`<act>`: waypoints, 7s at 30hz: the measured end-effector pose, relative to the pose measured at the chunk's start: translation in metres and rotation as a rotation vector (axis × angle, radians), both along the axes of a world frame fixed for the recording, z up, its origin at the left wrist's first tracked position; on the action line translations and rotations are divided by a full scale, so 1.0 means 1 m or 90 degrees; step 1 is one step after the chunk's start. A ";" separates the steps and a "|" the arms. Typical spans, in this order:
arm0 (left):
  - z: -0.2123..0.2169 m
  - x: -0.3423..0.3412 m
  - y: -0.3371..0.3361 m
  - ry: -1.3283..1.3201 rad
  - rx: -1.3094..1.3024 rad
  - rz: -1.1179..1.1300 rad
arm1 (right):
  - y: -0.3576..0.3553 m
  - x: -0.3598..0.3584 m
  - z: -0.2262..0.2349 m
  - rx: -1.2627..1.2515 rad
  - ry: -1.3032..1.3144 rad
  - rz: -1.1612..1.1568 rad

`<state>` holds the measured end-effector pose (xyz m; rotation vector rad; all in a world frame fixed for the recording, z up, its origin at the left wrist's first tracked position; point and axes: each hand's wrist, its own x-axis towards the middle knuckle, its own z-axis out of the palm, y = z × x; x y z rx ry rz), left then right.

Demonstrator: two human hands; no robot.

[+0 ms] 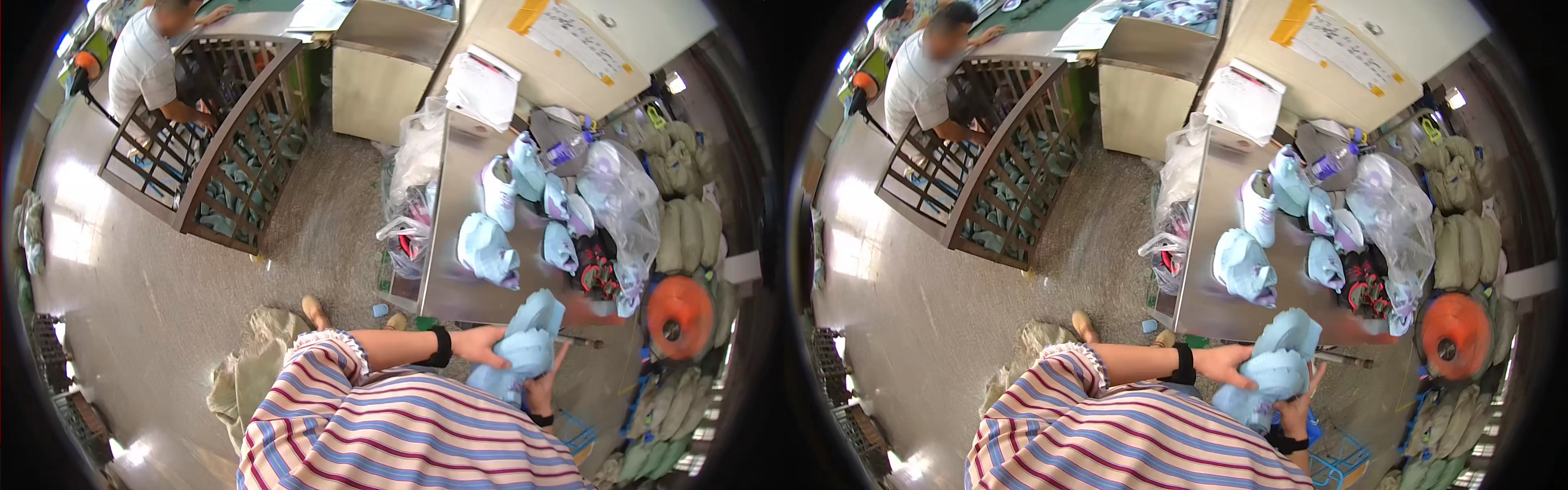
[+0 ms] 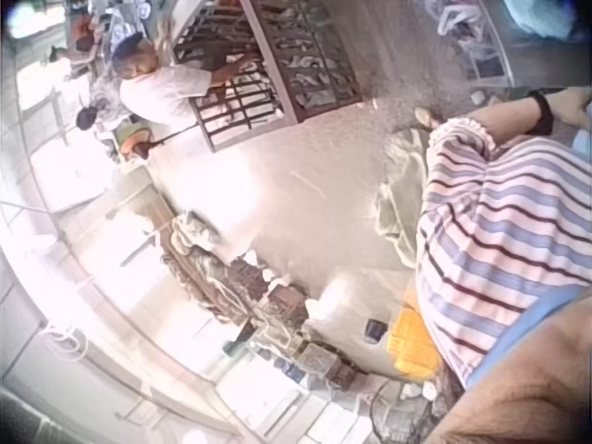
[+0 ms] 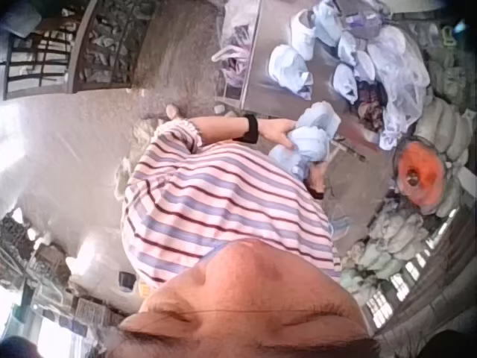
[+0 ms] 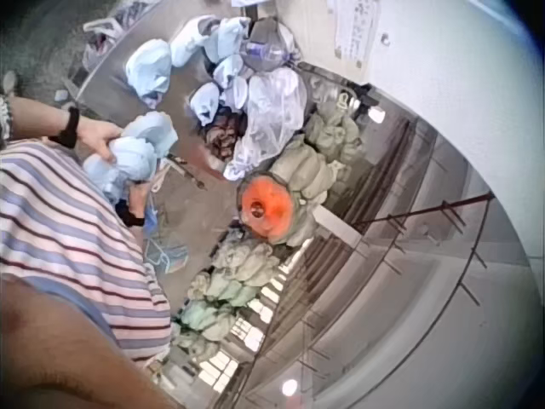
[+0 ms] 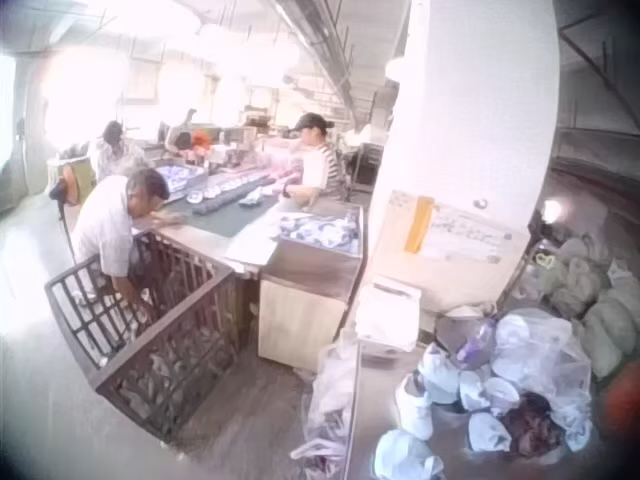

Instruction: The person moves a sack, writes on a paper, and then packs light blue shoes into a plastic bag. They handle the shoes one at a time, placing them into the bag and arranging them on the table.

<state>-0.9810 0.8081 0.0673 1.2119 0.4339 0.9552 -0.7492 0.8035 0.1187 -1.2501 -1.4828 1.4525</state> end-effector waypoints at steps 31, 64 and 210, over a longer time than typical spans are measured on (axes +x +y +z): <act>-0.060 -0.466 -0.166 0.120 -0.625 0.557 | 0.251 -0.369 -0.295 -0.063 -0.722 -0.204; -0.089 -0.470 -0.097 0.196 -0.648 0.415 | 0.124 -0.420 -0.288 -0.027 -0.639 0.103; 0.121 0.127 0.065 0.024 0.023 0.592 | 0.141 0.066 0.039 0.407 -0.020 0.489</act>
